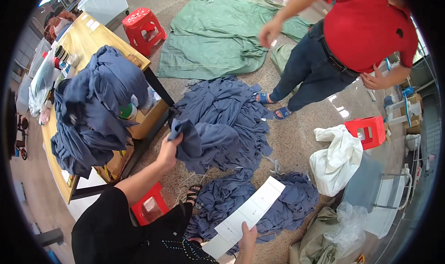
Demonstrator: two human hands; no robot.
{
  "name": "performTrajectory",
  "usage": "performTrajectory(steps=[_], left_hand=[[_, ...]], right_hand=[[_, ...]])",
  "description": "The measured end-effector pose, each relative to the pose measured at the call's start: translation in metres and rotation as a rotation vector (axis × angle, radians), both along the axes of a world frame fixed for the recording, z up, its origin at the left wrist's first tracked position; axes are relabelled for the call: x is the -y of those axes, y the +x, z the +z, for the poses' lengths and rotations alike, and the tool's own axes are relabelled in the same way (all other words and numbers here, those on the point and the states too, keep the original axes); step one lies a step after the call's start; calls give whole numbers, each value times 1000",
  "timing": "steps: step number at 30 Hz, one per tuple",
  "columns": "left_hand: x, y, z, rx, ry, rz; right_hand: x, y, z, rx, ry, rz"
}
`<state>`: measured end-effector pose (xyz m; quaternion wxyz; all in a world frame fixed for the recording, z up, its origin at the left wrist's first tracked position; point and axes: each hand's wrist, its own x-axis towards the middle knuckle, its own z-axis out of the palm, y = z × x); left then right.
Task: Sorting through large piles of blue fabric on a factory floor.
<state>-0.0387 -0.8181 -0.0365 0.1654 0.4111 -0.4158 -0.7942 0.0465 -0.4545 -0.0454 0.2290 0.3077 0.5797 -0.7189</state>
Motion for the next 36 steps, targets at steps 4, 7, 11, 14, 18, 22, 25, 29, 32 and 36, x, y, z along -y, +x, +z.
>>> performTrajectory(steps=[4, 7, 11, 14, 18, 22, 25, 29, 32, 36], left_hand=[[13, 15, 8, 90, 1, -77], [23, -8, 52, -26, 87, -107], [37, -72, 71, -132, 102, -95], [47, -142, 63, -176, -19, -14], [92, -233, 4, 45, -908, -32], [65, -195, -22, 117, -1062, -293], [24, -92, 10, 31, -247, -983], [4, 27, 41, -140, 499, -929], [-3, 59, 75, -140, 345, -840], [14, 73, 104, -216, -35, -754]], right_hand=[[18, -6, -11, 13, 21, 60], [34, -10, -7, 30, -10, 22], [50, -10, 3, 17, -12, 46], [59, -16, 12, 11, -15, 87], [89, -34, 36, -68, -15, 194], [119, -58, 64, -126, -4, 244], [138, -72, 67, -185, -164, 256], [166, -82, 87, -230, -173, 381], [181, -86, 104, -277, -226, 484], [213, -88, 132, -365, -326, 604]])
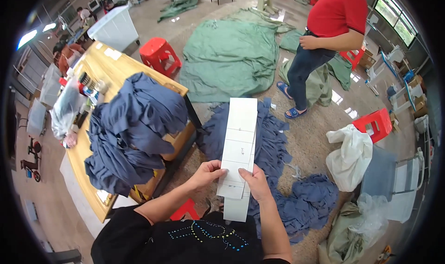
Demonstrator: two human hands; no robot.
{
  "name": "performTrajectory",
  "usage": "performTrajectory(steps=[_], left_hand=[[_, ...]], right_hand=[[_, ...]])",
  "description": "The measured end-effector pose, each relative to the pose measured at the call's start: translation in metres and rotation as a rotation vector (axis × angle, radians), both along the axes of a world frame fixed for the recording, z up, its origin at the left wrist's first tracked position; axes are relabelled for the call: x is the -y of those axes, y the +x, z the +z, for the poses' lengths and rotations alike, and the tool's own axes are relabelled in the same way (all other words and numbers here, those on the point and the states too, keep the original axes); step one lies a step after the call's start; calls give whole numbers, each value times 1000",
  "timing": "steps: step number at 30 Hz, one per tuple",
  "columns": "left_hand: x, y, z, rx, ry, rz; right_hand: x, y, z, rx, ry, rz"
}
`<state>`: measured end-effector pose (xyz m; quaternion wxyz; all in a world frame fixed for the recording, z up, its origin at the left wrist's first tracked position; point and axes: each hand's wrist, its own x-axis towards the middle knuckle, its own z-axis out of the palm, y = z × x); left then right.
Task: Sorting through large piles of blue fabric on a factory floor.
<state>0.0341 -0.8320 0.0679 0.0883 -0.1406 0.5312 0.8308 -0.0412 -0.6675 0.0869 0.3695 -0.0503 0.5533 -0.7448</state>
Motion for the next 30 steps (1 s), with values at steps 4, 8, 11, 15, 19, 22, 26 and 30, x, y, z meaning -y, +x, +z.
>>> performTrajectory(steps=[4, 8, 11, 15, 19, 22, 26, 30], left_hand=[[17, 17, 27, -96, 19, 298], [27, 22, 57, -182, 71, 606], [49, 31, 65, -226, 38, 733], [78, 52, 73, -257, 87, 823], [92, 60, 92, -280, 186, 966], [111, 63, 94, -300, 188, 1017], [144, 67, 81, -225, 117, 1116], [182, 68, 82, -252, 62, 1188]], right_hand=[[25, 3, 27, -71, -56, 146], [24, -3, 45, -203, 60, 392], [22, -9, 58, -197, 106, 470], [45, -17, 70, -285, 123, 514], [80, -26, 87, -342, 76, 463], [96, -44, 89, -360, 55, 437], [113, -68, 77, -397, 45, 413], [145, -97, 63, -397, 1, 478]])
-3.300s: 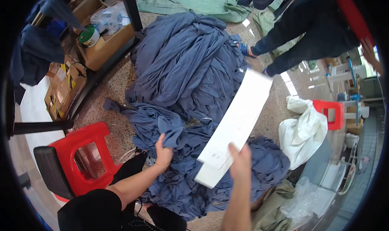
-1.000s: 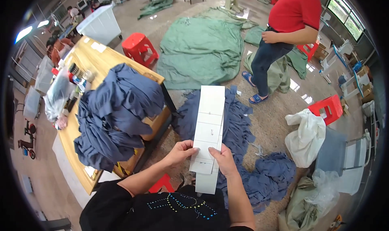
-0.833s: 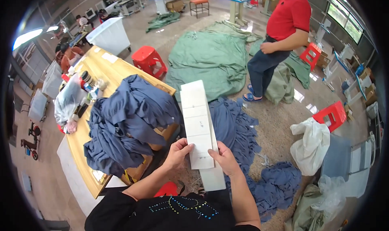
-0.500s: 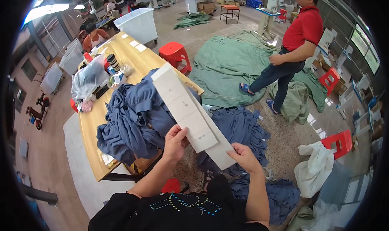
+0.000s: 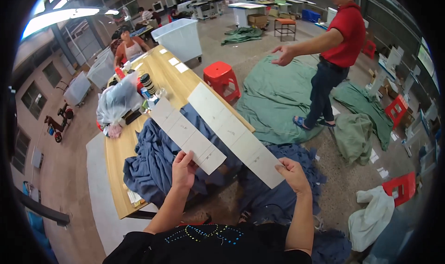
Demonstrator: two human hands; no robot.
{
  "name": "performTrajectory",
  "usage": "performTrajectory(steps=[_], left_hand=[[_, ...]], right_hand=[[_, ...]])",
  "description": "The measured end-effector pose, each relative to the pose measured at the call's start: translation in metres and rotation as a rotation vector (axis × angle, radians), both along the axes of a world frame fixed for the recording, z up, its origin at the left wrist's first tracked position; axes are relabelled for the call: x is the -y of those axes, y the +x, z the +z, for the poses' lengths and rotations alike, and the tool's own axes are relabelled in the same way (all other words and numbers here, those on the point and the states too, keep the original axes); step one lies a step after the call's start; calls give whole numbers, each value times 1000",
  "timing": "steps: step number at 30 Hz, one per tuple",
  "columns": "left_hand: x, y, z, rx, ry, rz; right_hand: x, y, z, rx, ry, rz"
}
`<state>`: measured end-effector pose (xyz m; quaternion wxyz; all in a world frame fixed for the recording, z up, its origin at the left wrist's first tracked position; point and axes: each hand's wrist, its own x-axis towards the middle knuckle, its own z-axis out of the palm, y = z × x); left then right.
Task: Sorting through large piles of blue fabric on a factory floor.
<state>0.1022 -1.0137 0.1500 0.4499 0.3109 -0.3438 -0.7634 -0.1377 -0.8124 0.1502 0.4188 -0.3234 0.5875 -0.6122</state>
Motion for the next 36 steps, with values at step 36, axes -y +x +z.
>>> performTrajectory(steps=[36], left_hand=[[349, 55, -29, 144, -71, 62]], right_hand=[[119, -16, -76, -279, 696, -175]])
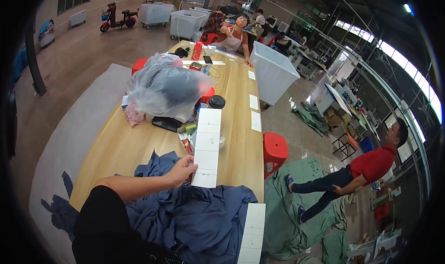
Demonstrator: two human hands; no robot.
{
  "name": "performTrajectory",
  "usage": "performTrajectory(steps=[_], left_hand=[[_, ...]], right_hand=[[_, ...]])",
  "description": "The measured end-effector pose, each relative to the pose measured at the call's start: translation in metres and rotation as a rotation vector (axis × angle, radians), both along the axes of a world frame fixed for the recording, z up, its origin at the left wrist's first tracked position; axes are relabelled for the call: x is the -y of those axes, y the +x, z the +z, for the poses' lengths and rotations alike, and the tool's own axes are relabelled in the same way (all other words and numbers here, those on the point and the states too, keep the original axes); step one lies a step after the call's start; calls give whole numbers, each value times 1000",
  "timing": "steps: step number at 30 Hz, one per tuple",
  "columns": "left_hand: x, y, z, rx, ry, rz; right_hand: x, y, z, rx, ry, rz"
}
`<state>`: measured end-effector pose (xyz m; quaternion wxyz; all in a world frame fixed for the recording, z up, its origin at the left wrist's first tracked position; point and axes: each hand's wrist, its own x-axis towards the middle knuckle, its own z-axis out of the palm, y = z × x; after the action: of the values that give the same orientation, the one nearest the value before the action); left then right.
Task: Sorting through large piles of blue fabric on a factory floor.
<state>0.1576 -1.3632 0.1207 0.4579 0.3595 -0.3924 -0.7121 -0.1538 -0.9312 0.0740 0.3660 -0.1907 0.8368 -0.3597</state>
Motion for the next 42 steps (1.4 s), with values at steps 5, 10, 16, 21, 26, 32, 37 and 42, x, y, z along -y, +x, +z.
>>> performTrajectory(steps=[5, 10, 16, 21, 26, 32, 37, 42], left_hand=[[215, -11, 47, 593, -505, 624], [351, 20, 112, 635, -675, 1003], [237, -46, 36, 897, -1073, 574], [208, -46, 18, 817, -999, 574], [177, -38, 37, 839, -1071, 523], [60, -46, 48, 713, -786, -210], [-151, -23, 20, 314, 129, -1200], [-222, -23, -12, 323, 268, -639]], right_hand=[[13, 13, 2, -75, 144, -66], [24, -9, 15, -506, 405, 411], [45, 38, 48, 16, 235, 5], [11, 20, 12, 3, 179, -79], [27, 38, 41, 148, 57, -69], [17, 70, 63, 197, -133, -112], [27, 108, 50, 383, -552, -163], [43, 159, 44, 511, -557, 99]])
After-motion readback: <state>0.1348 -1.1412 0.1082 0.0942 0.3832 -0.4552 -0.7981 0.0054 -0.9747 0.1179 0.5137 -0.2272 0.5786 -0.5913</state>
